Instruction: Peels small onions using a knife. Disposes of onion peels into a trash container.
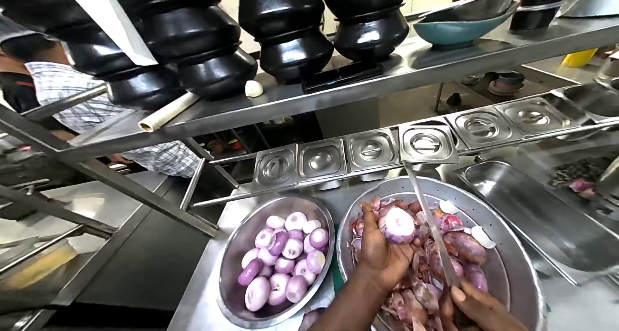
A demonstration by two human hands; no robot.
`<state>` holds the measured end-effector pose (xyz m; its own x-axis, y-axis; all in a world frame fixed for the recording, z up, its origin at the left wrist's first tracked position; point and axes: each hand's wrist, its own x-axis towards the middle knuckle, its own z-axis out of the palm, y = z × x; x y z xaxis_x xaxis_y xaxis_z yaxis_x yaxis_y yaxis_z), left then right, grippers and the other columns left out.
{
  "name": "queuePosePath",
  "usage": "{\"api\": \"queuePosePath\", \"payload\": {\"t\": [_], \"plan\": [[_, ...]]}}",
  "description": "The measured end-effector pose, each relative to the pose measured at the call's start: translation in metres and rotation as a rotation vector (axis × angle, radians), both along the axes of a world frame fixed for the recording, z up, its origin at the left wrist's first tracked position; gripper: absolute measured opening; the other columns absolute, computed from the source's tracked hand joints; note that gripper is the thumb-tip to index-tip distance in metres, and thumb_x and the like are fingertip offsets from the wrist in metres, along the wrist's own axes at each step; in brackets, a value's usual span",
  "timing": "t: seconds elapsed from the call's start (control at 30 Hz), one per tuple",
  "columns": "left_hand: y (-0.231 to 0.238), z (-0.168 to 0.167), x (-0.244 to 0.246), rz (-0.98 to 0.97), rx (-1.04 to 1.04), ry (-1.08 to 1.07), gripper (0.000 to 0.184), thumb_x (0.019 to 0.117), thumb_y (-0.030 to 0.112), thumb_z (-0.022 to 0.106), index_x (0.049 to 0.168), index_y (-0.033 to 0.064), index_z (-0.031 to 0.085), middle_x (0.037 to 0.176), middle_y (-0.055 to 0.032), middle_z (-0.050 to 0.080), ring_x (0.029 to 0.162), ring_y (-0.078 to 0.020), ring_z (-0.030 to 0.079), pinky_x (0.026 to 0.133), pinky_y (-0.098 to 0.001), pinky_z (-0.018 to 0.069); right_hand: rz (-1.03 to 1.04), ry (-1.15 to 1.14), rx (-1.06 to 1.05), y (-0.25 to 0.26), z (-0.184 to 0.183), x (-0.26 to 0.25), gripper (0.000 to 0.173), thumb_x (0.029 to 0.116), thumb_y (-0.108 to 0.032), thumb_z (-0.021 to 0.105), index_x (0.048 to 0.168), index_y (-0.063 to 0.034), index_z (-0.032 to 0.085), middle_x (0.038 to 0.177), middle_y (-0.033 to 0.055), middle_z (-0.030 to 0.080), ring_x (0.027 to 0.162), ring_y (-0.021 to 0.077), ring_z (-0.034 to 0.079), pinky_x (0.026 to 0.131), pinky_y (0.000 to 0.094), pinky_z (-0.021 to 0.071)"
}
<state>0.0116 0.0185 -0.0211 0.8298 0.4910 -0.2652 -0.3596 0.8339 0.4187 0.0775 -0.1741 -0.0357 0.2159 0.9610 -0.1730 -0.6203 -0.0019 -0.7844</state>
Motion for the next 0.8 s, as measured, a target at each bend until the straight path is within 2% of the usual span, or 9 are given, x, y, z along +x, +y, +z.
{"api": "queuePosePath", "payload": {"t": [0.07,0.1,0.13,0.2,0.27,0.3,0.47,0.67,0.8], "plan": [[-0.002,0.001,-0.002,-0.020,0.085,-0.013,0.083,0.0946,0.080,0.016,0.116,0.0156,0.064,0.112,-0.0139,0.069,0.087,-0.0234,0.070,0.070,-0.0346,0.0587,-0.068,-0.319,-0.032,0.005,0.012,-0.002,0.023,0.1108,-0.020,0.033,0.107,-0.0089,0.053,0.076,0.0015,0.066,0.055,0.0135,0.064,0.049,0.0327,0.0578],[-0.003,0.001,-0.002,-0.017,0.124,-0.026,0.079,0.0965,0.077,0.020,0.119,0.0150,0.064,0.112,-0.0140,0.068,0.092,-0.0241,0.069,0.075,-0.0367,0.0594,-0.090,-0.472,-0.024,0.007,0.015,-0.002,0.023,0.1114,-0.020,0.036,0.110,-0.0058,0.054,0.077,0.0024,0.066,0.058,0.0148,0.065,0.053,0.0343,0.0583],[-0.005,0.003,-0.002,0.002,0.155,-0.045,0.072,0.0998,0.072,0.026,0.122,0.0132,0.062,0.116,-0.0154,0.067,0.099,-0.0259,0.068,0.083,-0.0398,0.0589,-0.114,-0.627,-0.020,0.009,0.018,-0.001,0.025,0.1119,-0.023,0.040,0.112,-0.0031,0.055,0.078,0.0039,0.067,0.060,0.0165,0.066,0.055,0.0365,0.0594],[-0.009,0.004,-0.001,0.052,0.206,-0.113,0.057,0.1019,0.060,0.043,0.126,0.0113,0.059,0.124,-0.0181,0.065,0.106,-0.0288,0.068,0.090,-0.0427,0.0579,-0.172,-0.924,-0.047,0.014,0.024,0.000,0.031,0.1118,-0.029,0.042,0.111,-0.0030,0.058,0.077,0.0034,0.068,0.061,0.0167,0.068,0.055,0.0386,0.0609],[-0.011,0.004,-0.002,0.078,0.237,-0.201,0.054,0.0942,0.055,0.064,0.126,0.0116,0.061,0.126,-0.0205,0.065,0.109,-0.0319,0.069,0.092,-0.0449,0.0583,-0.282,-1.159,-0.079,0.018,0.026,-0.002,0.036,0.1109,-0.036,0.042,0.107,-0.0062,0.061,0.075,0.0013,0.068,0.060,0.0145,0.068,0.054,0.0386,0.0599],[-0.012,0.004,-0.002,0.080,0.252,-0.249,0.055,0.0898,0.054,0.070,0.126,0.0123,0.062,0.126,-0.0206,0.066,0.110,-0.0323,0.069,0.093,-0.0449,0.0581,-0.341,-1.239,-0.077,0.021,0.025,-0.002,0.038,0.1107,-0.039,0.041,0.106,-0.0073,0.062,0.075,0.0008,0.068,0.060,0.0135,0.067,0.053,0.0378,0.0589],[-0.017,0.008,-0.004,0.089,0.380,-0.323,0.055,0.0851,0.052,0.076,0.124,0.0161,0.063,0.123,-0.0174,0.067,0.106,-0.0275,0.070,0.089,-0.0403,0.0590,-0.462,-1.368,-0.044,0.027,0.026,-0.004,0.043,0.1112,-0.042,0.038,0.104,-0.0069,0.062,0.074,0.0006,0.068,0.059,0.0106,0.067,0.050,0.0335,0.0577],[-0.025,0.008,-0.004,0.097,0.444,-0.322,0.055,0.0850,0.053,0.076,0.123,0.0150,0.062,0.118,-0.0170,0.067,0.101,-0.0249,0.070,0.085,-0.0380,0.0601,-0.515,-1.358,-0.023,0.029,0.025,-0.008,0.045,0.1111,-0.044,0.037,0.106,-0.0069,0.061,0.073,-0.0004,0.067,0.058,0.0086,0.066,0.049,0.0309,0.0570],[-0.028,0.008,-0.003,0.119,0.478,-0.306,0.057,0.0840,0.056,0.076,0.121,0.0146,0.063,0.118,-0.0167,0.068,0.101,-0.0247,0.070,0.086,-0.0383,0.0596,-0.563,-1.351,-0.006,0.031,0.024,-0.009,0.048,0.1107,-0.047,0.036,0.105,-0.0071,0.062,0.073,-0.0005,0.067,0.058,0.0082,0.066,0.049,0.0306,0.0573]]}}
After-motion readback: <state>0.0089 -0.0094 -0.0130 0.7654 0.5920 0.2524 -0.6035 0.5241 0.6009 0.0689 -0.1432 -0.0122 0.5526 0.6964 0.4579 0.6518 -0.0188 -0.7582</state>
